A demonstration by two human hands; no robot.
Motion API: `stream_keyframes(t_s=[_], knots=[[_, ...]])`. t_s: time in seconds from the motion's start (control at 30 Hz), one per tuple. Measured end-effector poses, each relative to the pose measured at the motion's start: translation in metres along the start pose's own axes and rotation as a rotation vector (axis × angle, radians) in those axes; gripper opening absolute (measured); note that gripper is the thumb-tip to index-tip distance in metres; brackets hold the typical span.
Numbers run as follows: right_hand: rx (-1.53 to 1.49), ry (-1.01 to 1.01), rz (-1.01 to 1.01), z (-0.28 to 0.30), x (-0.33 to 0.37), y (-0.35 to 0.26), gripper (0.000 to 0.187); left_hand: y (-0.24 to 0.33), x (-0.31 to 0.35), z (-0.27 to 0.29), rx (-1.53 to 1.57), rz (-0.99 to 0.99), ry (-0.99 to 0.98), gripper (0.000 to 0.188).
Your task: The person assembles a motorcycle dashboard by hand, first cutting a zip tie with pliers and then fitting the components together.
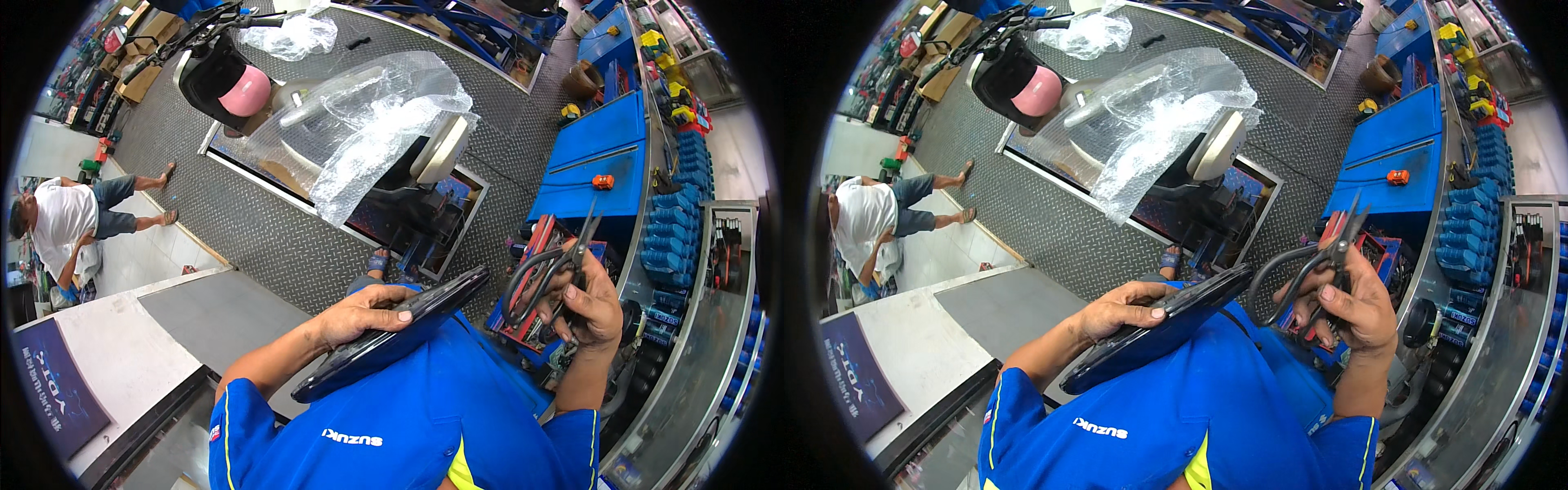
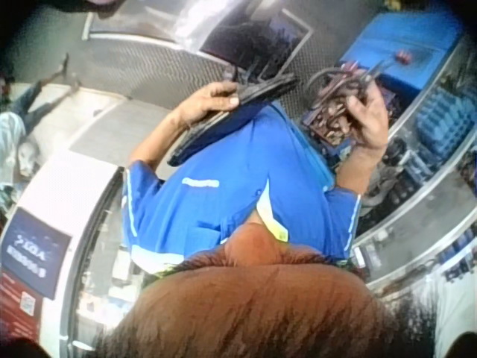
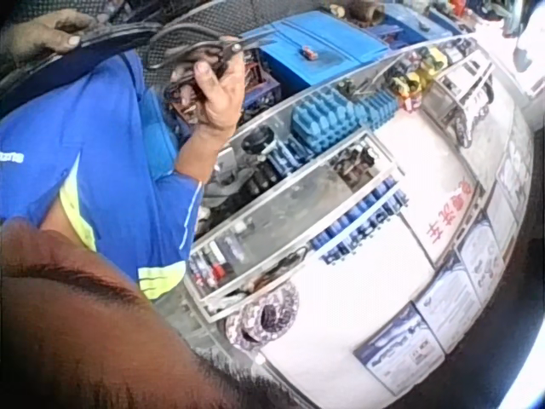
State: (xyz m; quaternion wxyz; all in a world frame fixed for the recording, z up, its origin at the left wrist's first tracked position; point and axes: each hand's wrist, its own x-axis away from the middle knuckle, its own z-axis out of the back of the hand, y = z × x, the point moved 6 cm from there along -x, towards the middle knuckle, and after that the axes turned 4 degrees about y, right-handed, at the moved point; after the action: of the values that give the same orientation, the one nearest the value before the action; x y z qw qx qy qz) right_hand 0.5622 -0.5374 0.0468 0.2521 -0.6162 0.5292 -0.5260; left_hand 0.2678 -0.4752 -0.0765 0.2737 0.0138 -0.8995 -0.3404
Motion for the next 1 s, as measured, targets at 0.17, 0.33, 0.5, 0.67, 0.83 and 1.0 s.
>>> stream_keyframes(t_s=[0.17, 0.33, 0.5, 0.67, 0.83, 1.0], knots=[[0.009, -0.255, -0.108, -0.016, 0.004, 0.007, 0.062, -0.004, 0.004, -0.002, 0.066, 0.003, 0.04, 0.073], [0.309, -0.446, -0.207, -0.033, 0.008, 0.019, 0.035, -0.007, 0.01, -0.006, 0.017, -0.005, 0.054, 0.075], [0.341, -0.475, -0.456, -0.066, 0.006, 0.03, 0.031, -0.004, 0.014, -0.014, -0.029, -0.002, 0.051, 0.081], [0.301, -0.635, -0.617, -0.077, 0.005, 0.036, 0.032, -0.007, 0.016, -0.015, -0.049, -0.015, 0.054, 0.087], [0.334, -0.643, -0.753, -0.081, 0.002, 0.059, 0.038, -0.008, 0.015, -0.014, -0.099, -0.041, 0.041, 0.083], [0.243, -0.631, -0.937, -0.078, 0.0, 0.07, 0.036, -0.009, 0.012, -0.015, -0.135, -0.051, 0.045, 0.084]])
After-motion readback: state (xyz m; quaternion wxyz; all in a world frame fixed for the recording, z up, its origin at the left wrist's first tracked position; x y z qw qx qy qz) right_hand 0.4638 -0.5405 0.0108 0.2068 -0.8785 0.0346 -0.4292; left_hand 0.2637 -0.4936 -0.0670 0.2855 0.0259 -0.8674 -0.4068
